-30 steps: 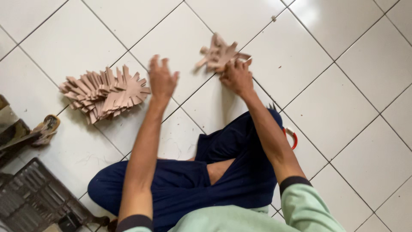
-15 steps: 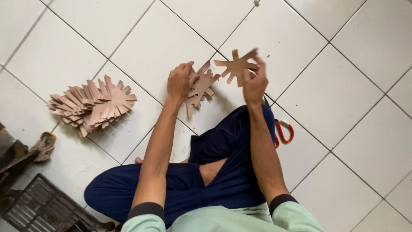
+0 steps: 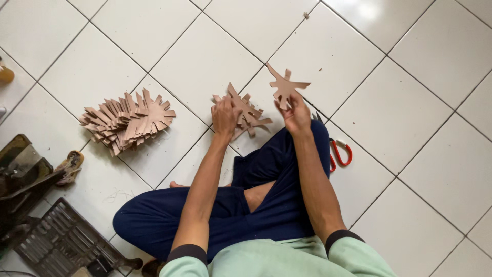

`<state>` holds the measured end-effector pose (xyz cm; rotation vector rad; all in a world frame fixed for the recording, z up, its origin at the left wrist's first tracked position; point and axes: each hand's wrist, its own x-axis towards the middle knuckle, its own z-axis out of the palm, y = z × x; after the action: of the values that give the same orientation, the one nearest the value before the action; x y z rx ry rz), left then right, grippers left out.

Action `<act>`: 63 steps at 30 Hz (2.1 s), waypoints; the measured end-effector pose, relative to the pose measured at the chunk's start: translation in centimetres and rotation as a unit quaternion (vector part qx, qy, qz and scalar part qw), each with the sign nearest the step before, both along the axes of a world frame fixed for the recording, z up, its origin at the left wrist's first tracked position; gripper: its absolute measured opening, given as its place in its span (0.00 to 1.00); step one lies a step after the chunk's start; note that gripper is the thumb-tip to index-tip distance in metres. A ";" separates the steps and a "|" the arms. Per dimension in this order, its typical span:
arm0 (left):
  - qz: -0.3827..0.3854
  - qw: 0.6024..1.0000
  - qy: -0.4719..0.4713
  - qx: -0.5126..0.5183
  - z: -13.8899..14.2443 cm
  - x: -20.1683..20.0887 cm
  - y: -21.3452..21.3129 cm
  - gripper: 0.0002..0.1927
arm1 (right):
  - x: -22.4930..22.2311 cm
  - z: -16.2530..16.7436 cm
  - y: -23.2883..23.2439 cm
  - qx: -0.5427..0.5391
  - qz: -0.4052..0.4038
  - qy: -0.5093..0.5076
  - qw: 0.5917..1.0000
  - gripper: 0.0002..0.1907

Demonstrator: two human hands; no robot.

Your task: The person sits on the floor and uses red-handled shears to trim the edges of star-shaped leather pieces. After trimming, the person stacks the finished pieces into a neat pile on the floor.

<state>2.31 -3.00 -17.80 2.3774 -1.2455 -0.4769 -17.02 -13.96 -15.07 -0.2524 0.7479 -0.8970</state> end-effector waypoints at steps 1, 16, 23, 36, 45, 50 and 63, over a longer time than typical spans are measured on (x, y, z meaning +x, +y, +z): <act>-0.009 0.997 -0.040 -0.062 0.1 0.0 0.2 0.27 | 0.1 0.1 0.7 -0.005 0.008 0.022 1.000 0.12; 0.175 0.914 0.333 -0.155 1.8 0.4 2.8 0.21 | 1.4 0.9 4.1 -0.067 0.075 0.049 0.994 0.25; 0.193 0.625 0.670 -0.351 -0.5 -2.7 5.6 0.23 | 3.6 -0.1 6.4 -0.227 0.179 0.176 0.941 0.20; 0.242 0.593 0.627 -0.443 -1.8 -4.2 6.2 0.19 | 3.8 -1.4 8.3 -0.513 0.035 0.484 0.708 0.21; 0.113 0.628 0.617 -0.460 -1.8 -4.0 6.5 0.19 | 3.8 -2.2 9.3 -0.581 0.194 0.434 0.661 0.16; 0.093 0.825 0.469 -0.301 -0.1 -2.2 5.5 0.20 | 1.5 -1.4 5.5 -0.439 0.126 0.454 0.765 0.16; 0.083 0.976 0.068 -0.190 -1.5 0.0 6.5 0.20 | 3.3 0.9 1.2 -0.363 0.277 0.227 0.860 0.19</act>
<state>2.34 3.53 -19.28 2.0633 -0.9682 -0.3100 -13.75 -12.78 -14.18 -1.3242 0.6768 -0.5219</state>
